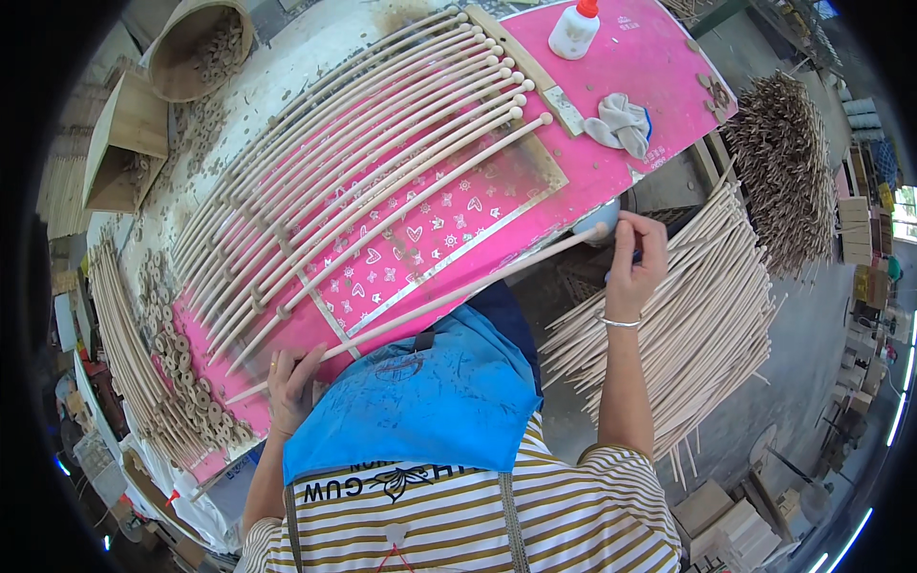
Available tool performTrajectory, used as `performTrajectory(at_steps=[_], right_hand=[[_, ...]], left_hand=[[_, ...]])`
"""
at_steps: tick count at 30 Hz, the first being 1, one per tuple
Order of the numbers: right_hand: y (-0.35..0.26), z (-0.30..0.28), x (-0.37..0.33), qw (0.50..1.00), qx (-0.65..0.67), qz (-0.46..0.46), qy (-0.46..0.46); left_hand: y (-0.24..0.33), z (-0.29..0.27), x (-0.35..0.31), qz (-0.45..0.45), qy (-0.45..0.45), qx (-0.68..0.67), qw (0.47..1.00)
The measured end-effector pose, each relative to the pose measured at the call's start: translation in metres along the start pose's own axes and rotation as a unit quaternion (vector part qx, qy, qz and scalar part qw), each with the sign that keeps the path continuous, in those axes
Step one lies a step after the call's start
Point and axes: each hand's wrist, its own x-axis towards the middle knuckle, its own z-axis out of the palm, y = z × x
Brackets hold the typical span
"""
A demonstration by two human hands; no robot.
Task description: Assembling a wooden structure by placing wooden rods onto a frame with spacers and applying glue.
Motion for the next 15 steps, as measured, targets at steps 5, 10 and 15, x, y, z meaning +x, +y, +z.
performTrajectory(at_steps=[5, 10, 15], right_hand=[[-0.012, 0.024, 0.028, 0.997, 0.004, -0.063, -0.035], [-0.024, 0.081, 0.033, 0.985, -0.003, -0.099, -0.14], [-0.015, 0.121, 0.064, 0.98, -0.05, -0.157, -0.11]], left_hand=[[-0.013, 0.008, 0.008, -0.029, 0.068, -0.001, 0.997], [-0.008, 0.019, 0.025, -0.065, 0.102, 0.053, 0.991], [0.0, 0.02, 0.054, -0.055, 0.141, 0.098, 0.984]])
